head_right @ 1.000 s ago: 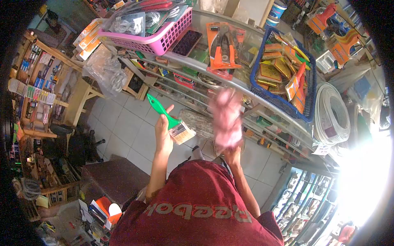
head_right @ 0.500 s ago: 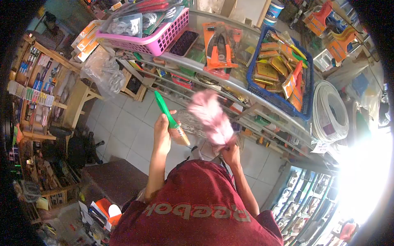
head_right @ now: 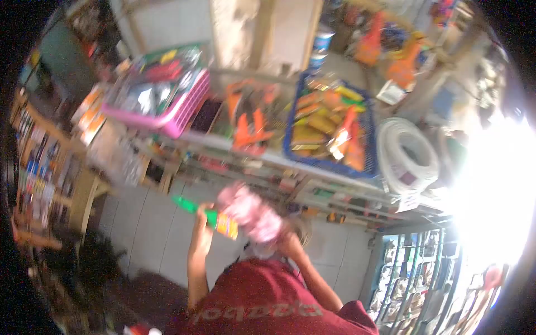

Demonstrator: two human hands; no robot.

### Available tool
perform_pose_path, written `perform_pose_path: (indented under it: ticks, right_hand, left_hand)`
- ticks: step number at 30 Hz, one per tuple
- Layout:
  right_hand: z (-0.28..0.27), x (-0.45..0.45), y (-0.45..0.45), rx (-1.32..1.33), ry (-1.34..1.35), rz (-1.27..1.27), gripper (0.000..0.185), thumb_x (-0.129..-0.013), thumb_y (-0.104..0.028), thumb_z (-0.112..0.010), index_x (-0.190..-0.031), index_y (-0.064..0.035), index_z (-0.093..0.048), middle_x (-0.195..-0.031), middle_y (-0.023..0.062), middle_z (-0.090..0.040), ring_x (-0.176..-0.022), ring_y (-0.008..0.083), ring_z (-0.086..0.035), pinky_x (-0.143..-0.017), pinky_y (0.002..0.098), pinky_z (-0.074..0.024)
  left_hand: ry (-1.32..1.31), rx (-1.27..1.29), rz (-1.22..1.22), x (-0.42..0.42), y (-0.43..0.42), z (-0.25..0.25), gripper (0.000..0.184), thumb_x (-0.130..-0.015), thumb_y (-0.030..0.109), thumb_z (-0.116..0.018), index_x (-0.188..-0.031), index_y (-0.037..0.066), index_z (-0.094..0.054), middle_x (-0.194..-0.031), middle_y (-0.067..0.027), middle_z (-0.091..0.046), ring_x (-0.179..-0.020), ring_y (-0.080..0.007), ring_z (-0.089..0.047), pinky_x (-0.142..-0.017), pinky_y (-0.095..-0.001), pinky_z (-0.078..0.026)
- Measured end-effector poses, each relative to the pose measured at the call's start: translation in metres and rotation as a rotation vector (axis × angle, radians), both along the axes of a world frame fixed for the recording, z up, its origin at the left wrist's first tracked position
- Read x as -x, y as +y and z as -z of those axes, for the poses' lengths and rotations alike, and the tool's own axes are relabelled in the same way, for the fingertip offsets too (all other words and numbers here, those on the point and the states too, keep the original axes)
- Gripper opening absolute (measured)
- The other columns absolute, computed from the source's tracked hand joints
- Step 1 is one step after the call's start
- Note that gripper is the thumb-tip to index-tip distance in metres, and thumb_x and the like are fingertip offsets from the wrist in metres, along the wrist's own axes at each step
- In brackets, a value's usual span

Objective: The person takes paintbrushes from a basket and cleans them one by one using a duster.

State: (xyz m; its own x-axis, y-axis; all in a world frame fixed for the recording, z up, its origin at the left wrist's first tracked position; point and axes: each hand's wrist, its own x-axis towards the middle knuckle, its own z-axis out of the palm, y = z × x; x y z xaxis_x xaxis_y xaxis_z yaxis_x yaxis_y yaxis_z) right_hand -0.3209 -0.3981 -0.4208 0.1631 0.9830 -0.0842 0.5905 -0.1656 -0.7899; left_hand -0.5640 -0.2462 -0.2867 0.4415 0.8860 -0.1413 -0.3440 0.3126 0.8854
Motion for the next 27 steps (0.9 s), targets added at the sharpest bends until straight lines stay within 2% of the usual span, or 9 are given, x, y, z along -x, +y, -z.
perform_pose_path:
  ticks: [1,3,5,7,9,14,23,25,27]
  right_hand:
    - [-0.015,-0.001,-0.001,0.232,-0.22,-0.063,0.033,-0.074,-0.035,-0.055,-0.088,-0.0065,-0.065,-0.081,0.0223,-0.064,-0.076,0.0367,-0.063,-0.071,0.0451,-0.0502]
    - [0.006,-0.003,-0.014,0.342,-0.32,0.122,0.026,-0.07,-0.027,-0.057,-0.083,-0.0063,-0.066,-0.081,0.0229,-0.064,-0.076,0.0385,-0.063,-0.068,0.0468,-0.0506]
    - [0.044,-0.01,-0.022,0.354,-0.267,0.122,0.029,-0.07,-0.026,-0.058,-0.088,-0.0045,-0.066,-0.083,0.0224,-0.064,-0.078,0.039,-0.063,-0.069,0.0465,-0.0504]
    - [-0.011,-0.008,-0.017,0.18,-0.028,0.064,0.031,-0.072,-0.027,-0.058,-0.09,-0.0024,-0.065,-0.084,0.0228,-0.064,-0.079,0.0389,-0.062,-0.069,0.0464,-0.0498]
    - [-0.002,0.004,-0.013,-0.241,0.182,0.252,0.031,-0.072,-0.028,-0.059,-0.089,-0.0034,-0.066,-0.081,0.0229,-0.063,-0.078,0.0386,-0.062,-0.069,0.046,-0.0494]
    - [0.009,-0.014,-0.023,0.281,-0.134,0.174,0.03,-0.071,-0.03,-0.061,-0.091,-0.0083,-0.067,-0.082,0.0206,-0.064,-0.079,0.0389,-0.062,-0.07,0.0459,-0.0492]
    - [0.015,-0.042,-0.009,0.201,-0.085,-0.037,0.025,-0.069,-0.018,-0.056,-0.09,-0.0065,-0.064,-0.079,0.0219,-0.062,-0.077,0.0385,-0.061,-0.067,0.0463,-0.0481]
    - [0.067,-0.056,-0.011,0.198,-0.146,-0.05,0.025,-0.07,-0.02,-0.057,-0.089,-0.0069,-0.064,-0.079,0.0212,-0.063,-0.076,0.0377,-0.062,-0.066,0.0462,-0.0482]
    - [0.015,-0.054,-0.008,0.312,-0.209,-0.056,0.028,-0.069,-0.023,-0.059,-0.092,-0.0084,-0.065,-0.081,0.0191,-0.064,-0.078,0.0363,-0.063,-0.069,0.0451,-0.049]
  left_hand:
    - [-0.014,-0.015,0.021,-0.004,0.001,-0.001,0.046,-0.092,0.051,-0.042,-0.116,0.011,-0.046,-0.103,-0.0001,-0.046,-0.098,-0.0116,-0.045,-0.087,-0.0302,-0.037]
    - [-0.006,-0.031,0.024,-0.01,-0.002,0.001,0.049,-0.092,0.05,-0.042,-0.122,0.01,-0.045,-0.102,-0.0003,-0.046,-0.097,-0.0115,-0.046,-0.087,-0.0306,-0.039]
    - [-0.014,-0.01,0.009,-0.014,-0.003,0.0,0.051,-0.093,0.048,-0.042,-0.126,0.009,-0.044,-0.103,-0.002,-0.047,-0.095,-0.0126,-0.049,-0.086,-0.0301,-0.04]
    - [-0.003,0.009,-0.024,-0.013,0.002,0.03,0.049,-0.094,0.044,-0.042,-0.125,0.006,-0.044,-0.104,-0.0044,-0.048,-0.094,-0.0139,-0.05,-0.085,-0.0292,-0.041]
    - [0.026,0.023,-0.082,-0.017,0.007,0.04,0.047,-0.095,0.042,-0.042,-0.125,0.005,-0.043,-0.104,-0.0056,-0.049,-0.094,-0.0143,-0.05,-0.084,-0.029,-0.042]
    - [0.015,-0.031,-0.225,-0.035,0.014,0.023,0.045,-0.094,0.042,-0.043,-0.116,0.003,-0.045,-0.099,-0.0084,-0.053,-0.093,-0.0159,-0.054,-0.085,-0.0309,-0.044]
    - [0.293,-0.287,-0.168,-0.05,0.041,0.004,0.044,-0.094,0.04,-0.046,-0.114,0.001,-0.048,-0.103,-0.0073,-0.055,-0.092,-0.0146,-0.054,-0.081,-0.0295,-0.046]
    - [0.223,-0.372,-0.083,-0.068,0.048,-0.042,0.04,-0.093,0.029,-0.051,-0.121,0.001,-0.047,-0.109,-0.008,-0.055,-0.089,-0.0142,-0.057,-0.079,-0.028,-0.047]
    - [0.118,-0.397,0.016,-0.1,0.049,-0.101,0.042,-0.093,0.023,-0.053,-0.127,0.001,-0.043,-0.107,-0.0087,-0.057,-0.085,-0.0146,-0.06,-0.078,-0.0278,-0.047]
